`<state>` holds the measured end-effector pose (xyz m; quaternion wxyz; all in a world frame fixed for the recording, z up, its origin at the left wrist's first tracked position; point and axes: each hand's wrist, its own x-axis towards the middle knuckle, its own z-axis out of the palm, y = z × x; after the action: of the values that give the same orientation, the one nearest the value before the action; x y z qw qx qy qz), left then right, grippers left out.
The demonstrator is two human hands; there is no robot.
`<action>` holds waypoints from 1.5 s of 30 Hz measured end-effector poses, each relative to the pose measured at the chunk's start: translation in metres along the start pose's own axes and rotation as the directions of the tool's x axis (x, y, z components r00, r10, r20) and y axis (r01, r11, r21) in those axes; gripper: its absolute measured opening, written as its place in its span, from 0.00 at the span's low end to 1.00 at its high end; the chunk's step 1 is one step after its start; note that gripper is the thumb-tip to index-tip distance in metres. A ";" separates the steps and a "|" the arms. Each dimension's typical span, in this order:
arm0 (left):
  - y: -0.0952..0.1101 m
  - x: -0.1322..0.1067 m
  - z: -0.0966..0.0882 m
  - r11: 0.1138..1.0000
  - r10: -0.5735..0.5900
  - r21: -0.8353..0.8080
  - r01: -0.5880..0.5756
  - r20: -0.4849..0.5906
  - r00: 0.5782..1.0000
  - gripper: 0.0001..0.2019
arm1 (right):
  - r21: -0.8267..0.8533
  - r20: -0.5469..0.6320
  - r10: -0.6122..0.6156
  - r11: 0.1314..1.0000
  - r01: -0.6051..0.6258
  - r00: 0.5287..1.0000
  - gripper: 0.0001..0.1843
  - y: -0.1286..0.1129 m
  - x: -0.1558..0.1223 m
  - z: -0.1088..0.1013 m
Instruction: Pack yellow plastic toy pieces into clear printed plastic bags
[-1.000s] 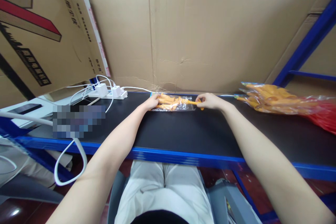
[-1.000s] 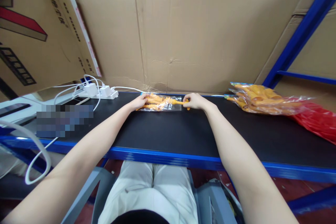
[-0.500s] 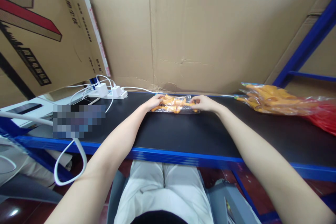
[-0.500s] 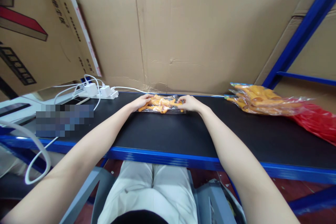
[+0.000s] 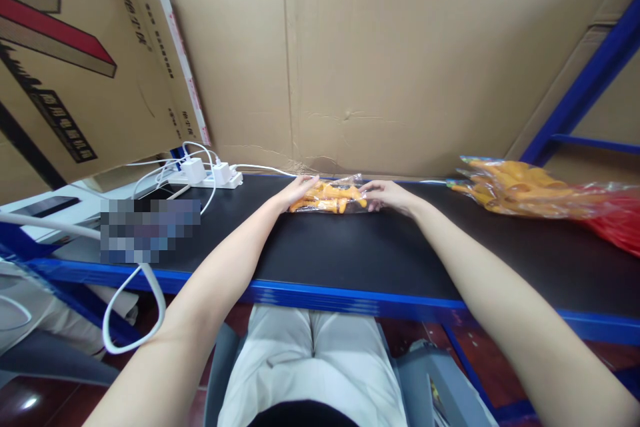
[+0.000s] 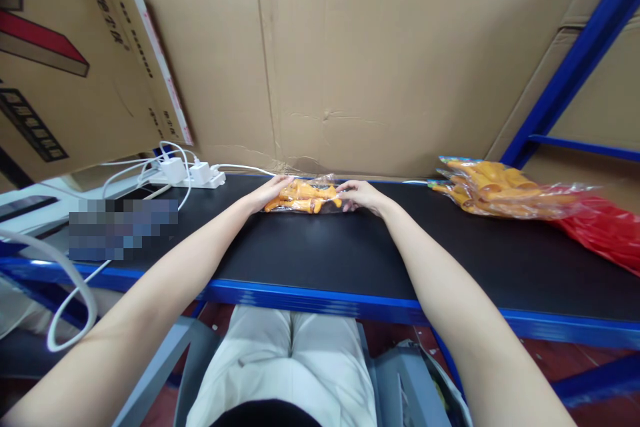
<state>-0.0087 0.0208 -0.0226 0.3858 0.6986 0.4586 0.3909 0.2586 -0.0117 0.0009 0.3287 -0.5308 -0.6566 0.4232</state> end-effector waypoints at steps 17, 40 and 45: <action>0.002 -0.001 0.006 0.991 0.010 -0.136 -0.001 0.065 0.998 0.31 | 0.420 0.204 0.150 0.879 -0.225 0.967 0.05 0.002 0.003 0.004; -0.001 0.000 0.014 0.989 -0.012 -0.143 0.030 0.125 0.992 0.22 | 0.203 0.237 0.047 0.974 -0.097 0.970 0.09 -0.004 -0.007 0.018; -0.006 0.007 0.014 0.954 0.002 -0.300 0.026 0.093 0.996 0.22 | 0.207 0.312 -0.019 0.977 -0.049 0.950 0.10 -0.005 -0.005 0.020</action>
<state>0.0034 0.0267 -0.0322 0.5106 0.6463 0.3797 0.4213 0.2403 -0.0215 -0.0025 0.2724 -0.4242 -0.6473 0.5717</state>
